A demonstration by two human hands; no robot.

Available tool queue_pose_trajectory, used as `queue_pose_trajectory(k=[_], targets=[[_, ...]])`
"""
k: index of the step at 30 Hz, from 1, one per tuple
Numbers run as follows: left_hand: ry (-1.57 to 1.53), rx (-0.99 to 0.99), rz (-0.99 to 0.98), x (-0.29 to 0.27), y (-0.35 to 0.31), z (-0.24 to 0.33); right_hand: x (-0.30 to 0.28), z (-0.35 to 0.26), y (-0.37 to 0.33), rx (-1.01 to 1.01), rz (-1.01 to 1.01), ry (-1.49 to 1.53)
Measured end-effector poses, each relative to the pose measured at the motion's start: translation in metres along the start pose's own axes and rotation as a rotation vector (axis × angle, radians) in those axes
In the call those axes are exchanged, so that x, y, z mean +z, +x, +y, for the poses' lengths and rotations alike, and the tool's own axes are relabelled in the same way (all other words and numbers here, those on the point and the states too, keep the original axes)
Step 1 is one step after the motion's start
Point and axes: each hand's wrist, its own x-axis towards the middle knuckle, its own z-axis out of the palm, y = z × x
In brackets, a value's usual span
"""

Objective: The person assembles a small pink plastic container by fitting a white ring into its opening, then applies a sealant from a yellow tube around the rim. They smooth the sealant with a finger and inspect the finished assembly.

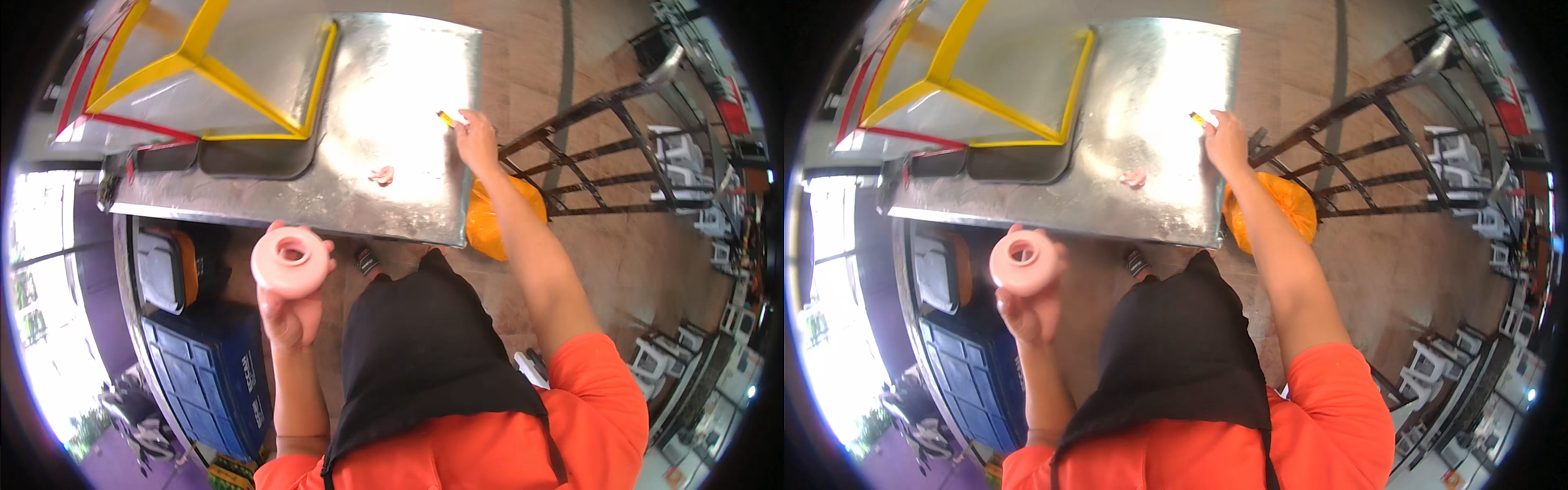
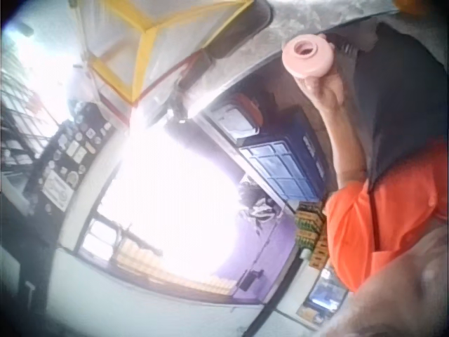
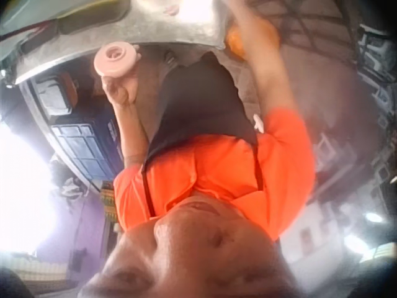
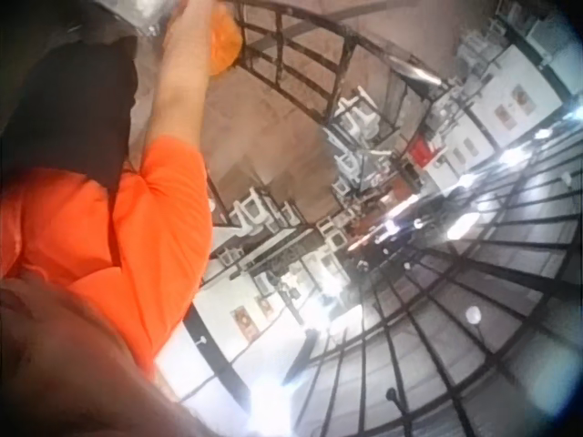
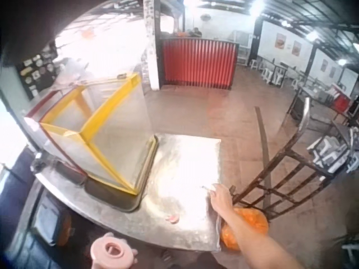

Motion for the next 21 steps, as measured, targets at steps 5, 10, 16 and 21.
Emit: queue_pose_trajectory(k=[5, 10, 16, 21], targets=[[-0.006, 0.059, -0.010, 0.019, 0.004, -0.007, 0.031, 0.008, 0.017, -0.026, -0.145, -0.127], [0.111, 0.103, -0.086, 0.034, 0.000, 0.002, 0.015, -0.016, 0.015, 0.200, -0.266, 0.129], [-0.082, 0.035, -0.183, 0.034, -0.004, 0.006, -0.085, -0.121, -0.021, 0.164, -0.498, 1.254], [-0.419, -0.051, -0.471, 0.030, 0.010, -0.003, -0.170, -0.202, -0.050, 0.009, -0.719, 1.480]])
